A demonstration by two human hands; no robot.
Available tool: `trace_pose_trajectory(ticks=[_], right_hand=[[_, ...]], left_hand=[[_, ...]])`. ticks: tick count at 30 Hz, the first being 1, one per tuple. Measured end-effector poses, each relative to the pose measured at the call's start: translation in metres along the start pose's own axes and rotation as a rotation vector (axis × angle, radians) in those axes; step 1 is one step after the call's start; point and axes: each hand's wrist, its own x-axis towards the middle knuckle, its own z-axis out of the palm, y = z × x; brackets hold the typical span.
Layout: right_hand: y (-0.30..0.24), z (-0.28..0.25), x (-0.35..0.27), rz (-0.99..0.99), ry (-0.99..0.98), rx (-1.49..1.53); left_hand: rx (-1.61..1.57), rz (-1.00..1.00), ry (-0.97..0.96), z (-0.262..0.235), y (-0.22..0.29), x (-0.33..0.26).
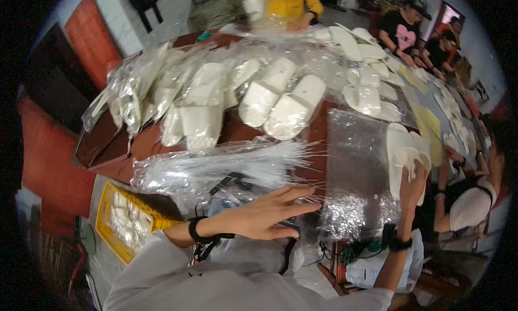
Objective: Packaging white sandals into plastic bags at a factory table.
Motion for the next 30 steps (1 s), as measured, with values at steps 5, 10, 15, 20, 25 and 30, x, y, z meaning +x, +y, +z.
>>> trace_pose_trajectory(ticks=[5, 10, 15, 20, 25, 30], right_hand=[[-0.132, 0.011, -0.082, -0.129, -0.359, 0.295], [-0.237, 0.057, -0.118, -0.586, -0.642, 0.202], [-0.3, 0.102, -0.132, -0.833, -0.733, 0.177], [-0.315, 0.154, -0.146, -0.872, -0.839, 0.062], [-0.342, 0.179, -0.145, -0.864, -0.819, 0.053], [-0.359, 0.201, -0.142, -0.855, -0.825, 0.072]], left_hand=[[0.015, -0.144, 0.15, -0.039, -0.014, -0.084], [0.487, -0.625, 0.397, -0.049, -0.032, -0.162], [0.648, -0.777, 0.331, -0.04, -0.049, -0.198], [0.738, -0.788, 0.374, -0.034, -0.075, -0.211], [0.736, -0.842, 0.419, -0.055, -0.09, -0.22], [0.784, -0.841, 0.454, -0.075, -0.111, -0.23]])
